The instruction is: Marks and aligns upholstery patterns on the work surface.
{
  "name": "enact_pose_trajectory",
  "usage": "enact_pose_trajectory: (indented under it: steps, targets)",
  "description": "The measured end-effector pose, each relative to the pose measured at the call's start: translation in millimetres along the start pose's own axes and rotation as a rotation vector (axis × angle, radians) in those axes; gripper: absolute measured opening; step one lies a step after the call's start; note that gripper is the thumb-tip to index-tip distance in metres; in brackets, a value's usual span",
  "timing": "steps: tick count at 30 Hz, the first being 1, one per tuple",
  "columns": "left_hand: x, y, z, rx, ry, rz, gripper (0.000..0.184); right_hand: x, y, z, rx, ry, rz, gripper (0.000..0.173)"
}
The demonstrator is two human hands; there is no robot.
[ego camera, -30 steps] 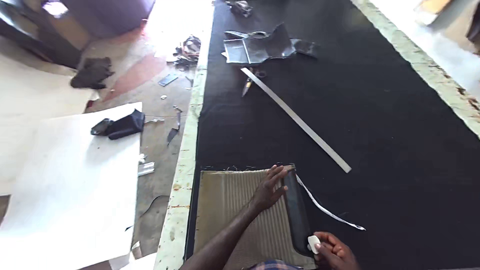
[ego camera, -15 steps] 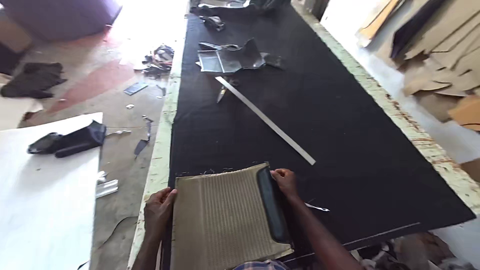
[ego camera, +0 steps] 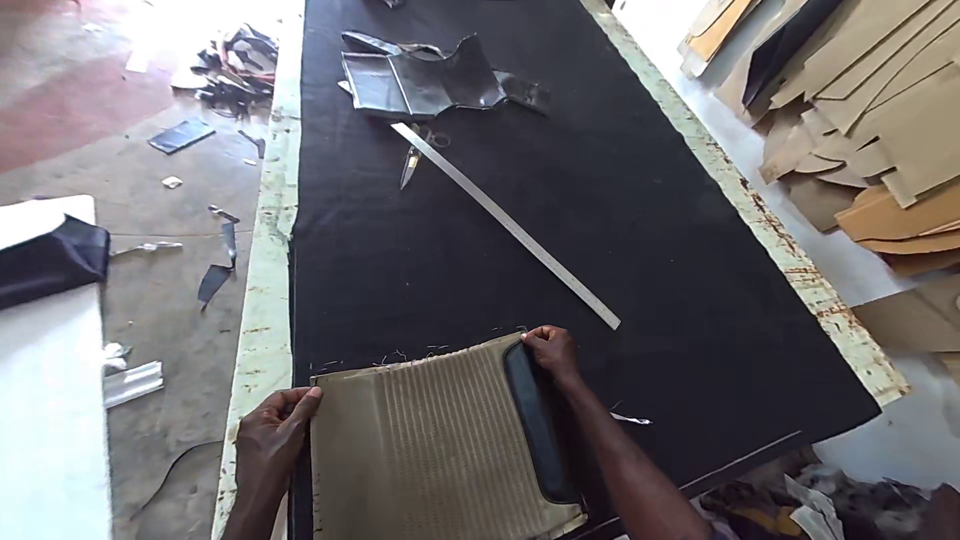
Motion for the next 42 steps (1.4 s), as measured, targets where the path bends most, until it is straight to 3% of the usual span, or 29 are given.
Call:
enact_pose_trajectory:
  steps: [8,16,25,42]
  targets:
    - [6.4,2.6,2.3,0.018,0.011,0.110,0.020,-32.1,-11.5,-40.2,-0.060,-0.083,-0.037,0.027]
    - [4.4,1.8,6.2,-0.016,-0.037,0.244,0.027,-28.1,2.0,-23.6,-0.125,-0.095,0.047,0.027]
    - [4.5,1.4,13.5,-0.001,-0.067,0.313,0.023,-28.7,-0.7,-16.4,-0.032,-0.106,0.085,0.013]
    - [8.2,3.1,22.5,0.056,-0.075,0.320,0.021,-29.2,-2.2,-20.9,0.049,-0.061,0.063,0.013]
Point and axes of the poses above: each hand's wrist, its own z-axis towards the middle knuckle, its own y-axis out of the palm, x = y × z, the point moved 9 cm from there along z, towards the middle knuckle, and after that the axes turned 5 degrees about y, right-handed, at the moved point
